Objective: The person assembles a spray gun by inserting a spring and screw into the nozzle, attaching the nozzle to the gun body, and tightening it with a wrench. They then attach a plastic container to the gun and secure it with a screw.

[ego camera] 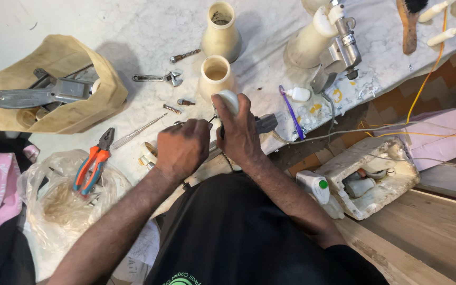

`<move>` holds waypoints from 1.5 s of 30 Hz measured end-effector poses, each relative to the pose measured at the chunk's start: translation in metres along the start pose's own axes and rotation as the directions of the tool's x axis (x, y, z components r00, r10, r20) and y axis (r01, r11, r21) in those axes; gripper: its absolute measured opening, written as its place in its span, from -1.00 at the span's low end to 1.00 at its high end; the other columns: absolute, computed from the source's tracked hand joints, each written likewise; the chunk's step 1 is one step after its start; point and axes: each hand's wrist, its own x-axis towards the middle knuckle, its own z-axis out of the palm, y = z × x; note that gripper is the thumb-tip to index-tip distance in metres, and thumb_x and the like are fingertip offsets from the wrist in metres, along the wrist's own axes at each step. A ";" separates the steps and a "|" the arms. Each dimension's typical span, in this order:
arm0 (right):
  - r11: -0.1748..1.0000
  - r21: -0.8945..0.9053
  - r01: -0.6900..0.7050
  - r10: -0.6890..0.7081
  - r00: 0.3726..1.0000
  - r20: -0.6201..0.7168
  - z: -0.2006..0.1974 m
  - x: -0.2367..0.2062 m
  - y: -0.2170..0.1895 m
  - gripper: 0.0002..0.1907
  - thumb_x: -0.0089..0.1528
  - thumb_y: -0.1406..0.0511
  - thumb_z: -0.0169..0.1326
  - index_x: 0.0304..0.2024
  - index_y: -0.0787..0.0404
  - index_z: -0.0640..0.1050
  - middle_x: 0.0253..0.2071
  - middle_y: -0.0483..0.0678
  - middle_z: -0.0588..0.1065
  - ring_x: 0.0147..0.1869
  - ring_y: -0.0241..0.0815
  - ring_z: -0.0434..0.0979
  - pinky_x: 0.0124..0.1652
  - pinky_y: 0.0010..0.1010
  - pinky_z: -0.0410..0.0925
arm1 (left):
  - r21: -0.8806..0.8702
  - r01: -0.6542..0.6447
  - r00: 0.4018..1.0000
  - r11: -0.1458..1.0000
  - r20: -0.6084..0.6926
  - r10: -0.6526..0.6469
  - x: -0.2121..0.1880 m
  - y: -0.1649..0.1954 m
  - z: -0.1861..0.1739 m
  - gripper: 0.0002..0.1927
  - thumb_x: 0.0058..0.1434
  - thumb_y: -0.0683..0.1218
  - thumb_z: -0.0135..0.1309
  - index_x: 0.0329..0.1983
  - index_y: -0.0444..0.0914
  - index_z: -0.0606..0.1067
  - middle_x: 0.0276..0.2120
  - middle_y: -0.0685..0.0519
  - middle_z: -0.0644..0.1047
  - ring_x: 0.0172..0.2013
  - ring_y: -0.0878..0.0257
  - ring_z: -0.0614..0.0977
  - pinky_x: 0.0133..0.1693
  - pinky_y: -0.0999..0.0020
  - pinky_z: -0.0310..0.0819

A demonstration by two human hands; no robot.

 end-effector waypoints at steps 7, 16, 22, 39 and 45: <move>0.994 -0.105 0.013 -0.012 1.000 0.014 0.014 -0.007 -0.002 -0.06 0.05 0.53 0.30 0.43 -0.01 0.27 0.25 0.25 0.13 0.25 0.34 0.43 0.16 0.03 0.49 | -0.100 0.130 0.966 0.986 -0.212 -0.149 -0.030 -0.002 0.000 -0.86 0.35 -0.09 0.12 -0.26 -0.25 0.56 -0.45 0.00 0.61 -0.55 0.03 0.61 -0.49 0.13 0.48; 0.986 0.136 0.098 -0.107 0.993 0.058 -0.071 0.019 0.054 -0.18 0.10 0.49 0.20 0.43 0.10 0.34 0.29 0.18 0.43 0.38 0.06 0.48 0.27 -0.14 0.45 | -0.029 0.603 0.733 0.797 -0.373 -0.568 -0.128 -0.105 0.027 -0.88 0.38 -0.06 0.21 -0.22 -0.20 0.64 -0.25 -0.01 0.55 -0.22 0.01 0.59 -0.21 0.08 0.46; 0.597 0.706 -0.380 0.176 0.921 0.347 -0.116 0.029 0.115 -0.16 0.04 0.46 0.16 0.41 0.32 0.31 0.16 0.07 0.44 0.10 -0.10 0.58 0.08 -0.23 0.55 | -0.056 0.793 0.527 0.607 -0.437 -0.729 -0.179 -0.125 0.108 -0.86 0.35 -0.03 0.21 -0.22 -0.19 0.66 -0.25 0.03 0.49 -0.23 0.04 0.58 -0.27 0.08 0.44; -0.676 0.561 -0.478 -0.198 0.851 0.486 -0.016 -0.024 0.215 0.01 0.07 0.43 0.12 0.58 0.36 0.10 0.52 0.59 0.02 0.20 0.31 0.60 0.12 0.04 0.54 | -0.213 0.378 0.907 0.901 -0.110 -0.406 -0.088 0.013 0.117 -0.89 0.25 -0.16 0.15 -0.20 -0.29 0.53 -0.31 -0.13 0.60 -0.40 -0.08 0.66 -0.42 0.09 0.54; -0.767 0.444 -0.463 -0.221 0.841 0.494 -0.001 -0.038 0.212 -0.03 0.11 0.43 0.08 0.57 0.39 0.07 0.53 0.60 -0.07 0.23 0.39 0.57 0.11 0.06 0.55 | 0.026 0.590 0.792 0.807 0.177 -0.584 0.032 -0.006 0.194 -0.74 0.19 -0.15 0.13 -0.14 -0.35 0.38 -0.32 -0.21 0.56 -0.34 -0.14 0.69 -0.39 0.07 0.61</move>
